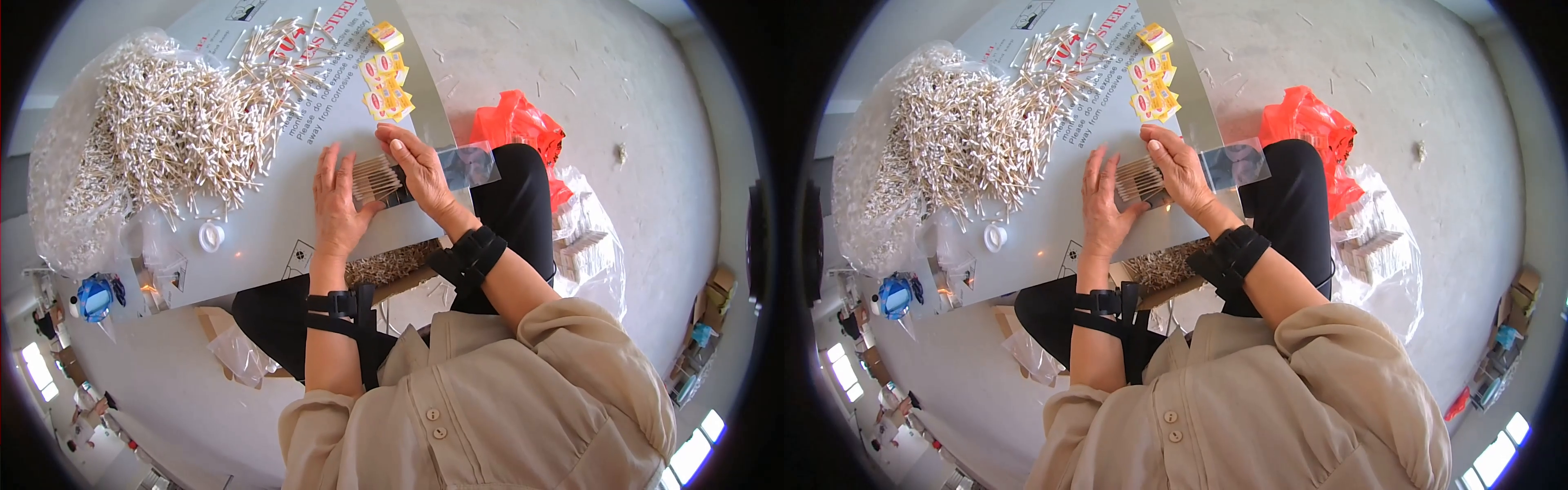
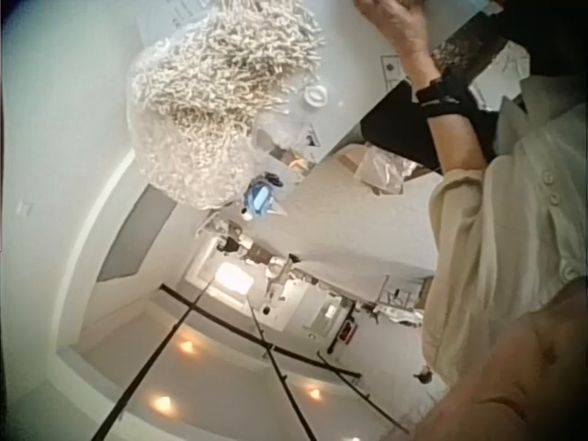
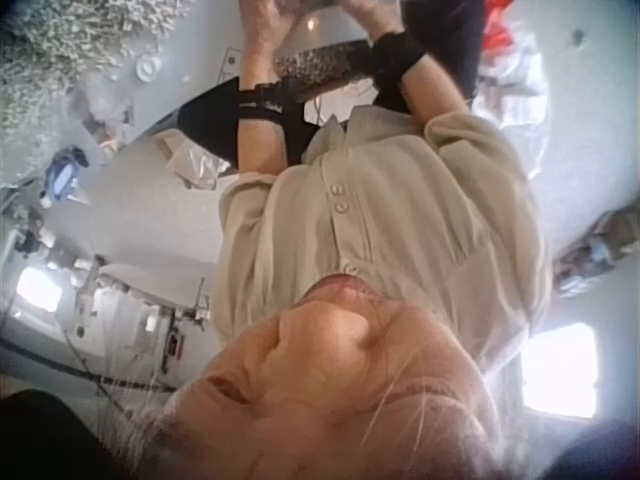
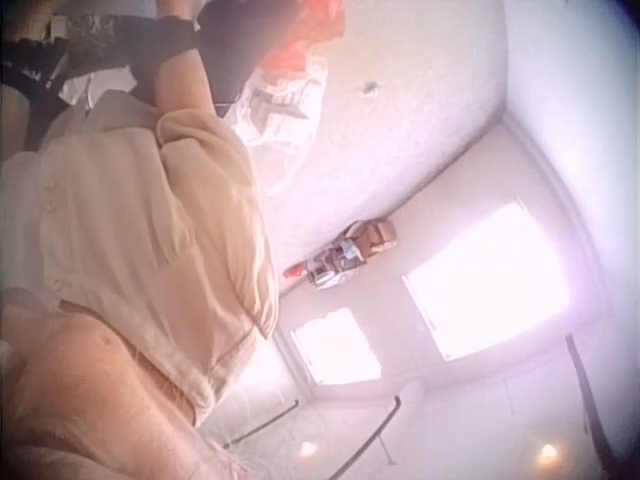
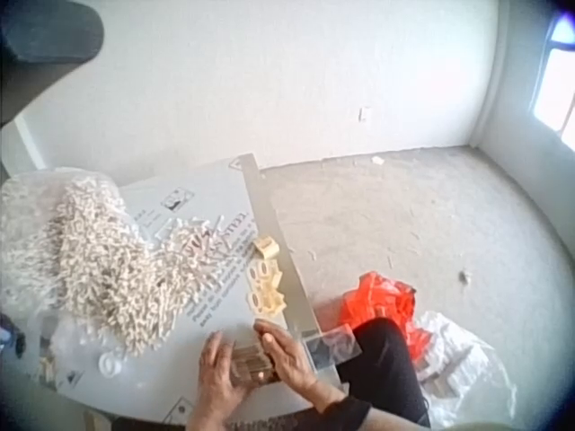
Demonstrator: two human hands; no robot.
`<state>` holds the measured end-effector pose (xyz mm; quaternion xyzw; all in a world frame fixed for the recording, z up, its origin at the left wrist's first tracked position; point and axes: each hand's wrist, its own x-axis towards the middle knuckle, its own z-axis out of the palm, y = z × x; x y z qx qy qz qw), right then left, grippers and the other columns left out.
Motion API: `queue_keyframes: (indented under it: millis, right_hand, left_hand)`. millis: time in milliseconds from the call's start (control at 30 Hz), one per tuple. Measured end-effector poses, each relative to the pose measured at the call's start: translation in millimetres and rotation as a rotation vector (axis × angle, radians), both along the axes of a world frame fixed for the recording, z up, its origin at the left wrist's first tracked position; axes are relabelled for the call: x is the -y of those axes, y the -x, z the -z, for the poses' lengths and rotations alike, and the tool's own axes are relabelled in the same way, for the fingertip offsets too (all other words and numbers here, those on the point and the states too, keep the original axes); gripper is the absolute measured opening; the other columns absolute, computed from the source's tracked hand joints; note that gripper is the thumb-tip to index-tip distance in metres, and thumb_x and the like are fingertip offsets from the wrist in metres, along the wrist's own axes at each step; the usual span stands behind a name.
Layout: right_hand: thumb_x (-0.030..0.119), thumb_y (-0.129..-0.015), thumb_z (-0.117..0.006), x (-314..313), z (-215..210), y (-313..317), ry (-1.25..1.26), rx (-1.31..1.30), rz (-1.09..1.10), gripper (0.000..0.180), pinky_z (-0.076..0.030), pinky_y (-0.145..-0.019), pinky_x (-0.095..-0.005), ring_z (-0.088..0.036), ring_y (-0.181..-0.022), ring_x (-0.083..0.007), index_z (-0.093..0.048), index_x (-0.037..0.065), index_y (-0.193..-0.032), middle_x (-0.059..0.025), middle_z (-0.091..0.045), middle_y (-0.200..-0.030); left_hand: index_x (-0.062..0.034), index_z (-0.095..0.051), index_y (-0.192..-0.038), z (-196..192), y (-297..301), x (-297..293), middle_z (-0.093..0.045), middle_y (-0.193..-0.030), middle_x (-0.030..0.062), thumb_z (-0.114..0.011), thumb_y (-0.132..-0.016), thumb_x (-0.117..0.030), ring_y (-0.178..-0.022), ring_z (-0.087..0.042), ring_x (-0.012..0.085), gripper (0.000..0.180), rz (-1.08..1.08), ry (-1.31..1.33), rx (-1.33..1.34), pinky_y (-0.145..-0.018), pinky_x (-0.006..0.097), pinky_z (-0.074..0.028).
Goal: The recorder is packaging individual cotton swabs into small plastic bags and applying labels.
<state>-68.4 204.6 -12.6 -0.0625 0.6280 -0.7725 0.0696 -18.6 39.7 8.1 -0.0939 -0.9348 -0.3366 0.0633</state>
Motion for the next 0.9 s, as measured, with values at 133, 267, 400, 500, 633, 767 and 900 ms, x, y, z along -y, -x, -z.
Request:
queue_keyframes:
  millis: [133,267,400,500,633,767,900]
  right_hand:
    - [0.019,-0.103,-0.047,1,-1,-9,0.039,0.039,0.064,0.036,-0.041,-0.106,-0.0298,-0.052,-0.123,-0.0171,-0.054,-0.005,-0.129,-0.0121,-0.055,-0.131]
    - [0.018,-0.102,-0.05,-9,-1,-18,0.031,0.081,0.166,0.032,-0.046,-0.1,-0.0288,-0.058,-0.113,-0.0156,-0.057,-0.005,-0.125,-0.0108,-0.062,-0.12]
    - [0.017,-0.1,-0.055,-10,-6,-21,0.055,0.098,0.21,0.024,-0.049,-0.087,-0.0258,-0.061,-0.093,-0.012,-0.06,-0.003,-0.114,-0.0065,-0.065,-0.1]
    - [0.014,-0.099,-0.055,-9,-2,-21,0.009,0.072,0.21,0.02,-0.051,-0.084,-0.0253,-0.063,-0.09,-0.0118,-0.06,-0.003,-0.109,-0.0063,-0.064,-0.096]
    - [0.011,-0.099,-0.056,-7,-1,-22,-0.046,0.019,0.219,0.017,-0.052,-0.081,-0.0252,-0.064,-0.087,-0.0116,-0.06,-0.004,-0.105,-0.0063,-0.064,-0.093]
    - [0.01,-0.098,-0.056,-7,2,-23,-0.053,-0.013,0.24,0.016,-0.052,-0.078,-0.0248,-0.064,-0.084,-0.0119,-0.06,-0.004,-0.104,-0.0063,-0.062,-0.092]
    - [0.008,-0.097,-0.056,-6,6,-24,-0.146,-0.095,0.254,0.013,-0.052,-0.074,-0.0266,-0.064,-0.081,-0.0145,-0.06,-0.003,-0.102,-0.0081,-0.061,-0.09]
  left_hand:
    - [-0.0062,-0.044,-0.136,-3,3,-3,-0.032,-0.15,0.0151,-0.085,-0.058,-0.011,-0.139,-0.03,0.0364,0.089,-0.043,-0.015,-0.02,-0.111,0.048,-0.03]
    - [-0.0065,-0.062,-0.106,-7,-16,3,-0.054,-0.117,0.0079,-0.081,-0.063,-0.009,-0.113,-0.048,0.0307,0.047,-0.113,0.02,-0.095,-0.096,0.043,-0.039]
    - [-0.008,-0.065,-0.079,-8,-24,-4,-0.054,-0.084,0.0016,-0.075,-0.067,-0.004,-0.088,-0.051,0.0247,0.017,-0.116,0.073,-0.156,-0.08,0.038,-0.041]
    - [-0.009,-0.064,-0.081,-3,-22,-9,-0.055,-0.084,0.0016,-0.074,-0.067,-0.003,-0.087,-0.052,0.0242,0.018,-0.111,0.084,-0.173,-0.079,0.037,-0.042]
    - [-0.009,-0.064,-0.081,0,-25,-11,-0.055,-0.084,0.0014,-0.074,-0.067,-0.002,-0.087,-0.052,0.0244,0.018,-0.082,0.131,-0.167,-0.079,0.037,-0.042]
    - [-0.009,-0.063,-0.083,-2,-29,-12,-0.057,-0.084,0.0021,-0.075,-0.067,-0.002,-0.087,-0.053,0.0253,0.021,-0.12,0.105,-0.145,-0.079,0.038,-0.042]
    - [-0.009,-0.063,-0.084,1,-29,-14,-0.058,-0.085,0.0028,-0.075,-0.067,-0.003,-0.088,-0.053,0.0259,0.022,-0.133,0.104,-0.155,-0.079,0.039,-0.042]
